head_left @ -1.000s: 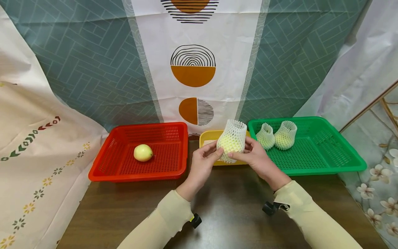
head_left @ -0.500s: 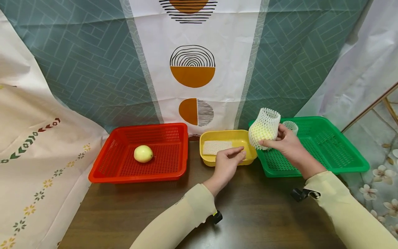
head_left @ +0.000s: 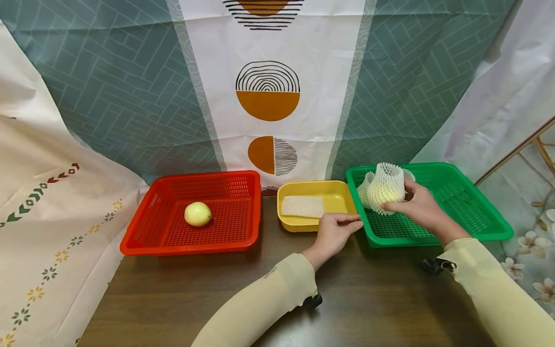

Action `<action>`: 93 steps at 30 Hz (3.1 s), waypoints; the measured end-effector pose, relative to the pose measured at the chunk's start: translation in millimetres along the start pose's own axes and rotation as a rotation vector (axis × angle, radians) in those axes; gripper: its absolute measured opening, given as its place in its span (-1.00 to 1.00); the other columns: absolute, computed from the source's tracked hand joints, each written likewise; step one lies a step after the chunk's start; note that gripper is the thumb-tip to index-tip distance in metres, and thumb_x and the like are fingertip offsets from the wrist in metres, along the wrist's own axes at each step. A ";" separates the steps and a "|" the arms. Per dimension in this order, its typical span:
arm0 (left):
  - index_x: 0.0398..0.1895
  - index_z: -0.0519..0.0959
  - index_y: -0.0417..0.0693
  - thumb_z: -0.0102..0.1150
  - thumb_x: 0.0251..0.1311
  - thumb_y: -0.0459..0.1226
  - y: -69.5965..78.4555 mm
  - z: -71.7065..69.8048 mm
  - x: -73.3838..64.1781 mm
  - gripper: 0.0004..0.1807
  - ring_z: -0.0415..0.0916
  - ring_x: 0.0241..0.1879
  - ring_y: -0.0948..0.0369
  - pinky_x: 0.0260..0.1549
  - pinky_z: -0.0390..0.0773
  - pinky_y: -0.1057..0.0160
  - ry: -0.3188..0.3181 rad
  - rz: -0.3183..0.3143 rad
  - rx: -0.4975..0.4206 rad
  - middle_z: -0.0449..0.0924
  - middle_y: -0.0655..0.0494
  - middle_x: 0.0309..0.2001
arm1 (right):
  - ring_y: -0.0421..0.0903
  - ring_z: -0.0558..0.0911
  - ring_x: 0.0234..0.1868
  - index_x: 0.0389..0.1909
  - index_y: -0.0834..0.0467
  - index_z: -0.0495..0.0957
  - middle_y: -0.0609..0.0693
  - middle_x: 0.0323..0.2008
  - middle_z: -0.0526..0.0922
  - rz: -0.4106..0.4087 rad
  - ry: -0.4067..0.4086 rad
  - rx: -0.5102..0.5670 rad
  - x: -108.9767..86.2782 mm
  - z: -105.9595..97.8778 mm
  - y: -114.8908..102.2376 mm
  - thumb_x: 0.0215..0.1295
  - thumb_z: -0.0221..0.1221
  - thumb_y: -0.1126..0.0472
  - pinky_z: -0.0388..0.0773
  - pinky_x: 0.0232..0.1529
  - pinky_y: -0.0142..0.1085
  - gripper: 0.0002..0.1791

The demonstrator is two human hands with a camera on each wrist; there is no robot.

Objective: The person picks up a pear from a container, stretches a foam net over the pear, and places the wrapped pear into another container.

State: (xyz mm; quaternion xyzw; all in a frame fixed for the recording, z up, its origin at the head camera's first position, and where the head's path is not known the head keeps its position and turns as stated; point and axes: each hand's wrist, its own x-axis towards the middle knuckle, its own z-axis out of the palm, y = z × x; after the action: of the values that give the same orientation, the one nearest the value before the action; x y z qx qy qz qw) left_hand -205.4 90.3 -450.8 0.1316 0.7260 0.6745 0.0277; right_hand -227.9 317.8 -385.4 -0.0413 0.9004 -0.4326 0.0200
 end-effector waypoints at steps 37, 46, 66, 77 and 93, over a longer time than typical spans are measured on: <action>-0.17 0.71 0.02 0.35 0.03 -0.17 -11.5 10.0 5.8 -0.74 0.55 -0.22 0.49 -0.29 0.56 0.49 -0.074 -0.022 0.035 0.71 0.25 -0.19 | -0.02 0.53 -0.30 0.04 0.27 0.36 0.18 -0.17 0.56 -0.024 -0.126 -0.253 17.0 17.2 44.9 -0.18 0.46 0.01 0.50 -0.37 -0.24 -0.22; -0.18 0.71 0.03 0.35 0.03 -0.18 -11.5 10.7 4.1 -0.75 0.58 -0.21 0.43 -0.30 0.56 0.49 -0.073 -0.020 0.025 0.71 0.24 -0.18 | -0.03 0.51 -0.35 -0.05 0.29 0.38 0.17 -0.24 0.56 -0.013 -0.102 -0.300 22.5 29.6 47.9 -0.30 0.50 0.03 0.48 -0.41 -0.26 -0.22; -0.18 0.71 0.03 0.35 0.03 -0.16 -9.2 8.6 4.7 -0.74 0.55 -0.25 0.48 -0.30 0.56 0.50 -0.074 -0.023 0.038 0.71 0.26 -0.20 | -0.04 0.50 -0.34 -0.02 0.30 0.36 0.16 -0.23 0.56 -0.049 -0.103 -0.302 21.6 36.4 41.4 -0.31 0.50 0.13 0.48 -0.37 -0.25 -0.22; -0.24 0.73 0.06 0.36 0.02 -0.15 -5.1 9.7 2.3 -0.79 0.56 -0.23 0.43 -0.31 0.54 0.48 -0.043 -0.031 0.077 0.72 0.26 -0.22 | 0.32 0.35 0.16 0.38 0.26 0.00 0.34 0.27 0.21 0.054 -0.213 -0.204 9.2 18.5 19.7 -0.08 0.40 -0.11 0.54 -0.10 0.02 0.12; -0.25 0.73 0.08 0.28 0.11 -0.13 32.3 -31.5 -11.1 -0.82 0.53 -0.26 0.42 -0.29 0.58 0.42 -0.024 0.017 0.043 0.70 0.32 -0.28 | 0.26 0.32 0.26 0.31 0.19 0.21 0.23 0.29 0.30 -0.013 0.069 -0.157 -17.4 26.0 -44.1 0.09 0.16 -0.32 0.43 0.09 0.16 -0.09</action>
State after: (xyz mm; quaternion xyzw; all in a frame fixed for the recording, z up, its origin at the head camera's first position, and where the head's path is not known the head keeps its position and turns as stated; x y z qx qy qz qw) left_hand -196.6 59.0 -417.7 0.1462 0.7388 0.6573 0.0277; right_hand -206.2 271.6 -367.2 -0.0335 0.9314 -0.3622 -0.0169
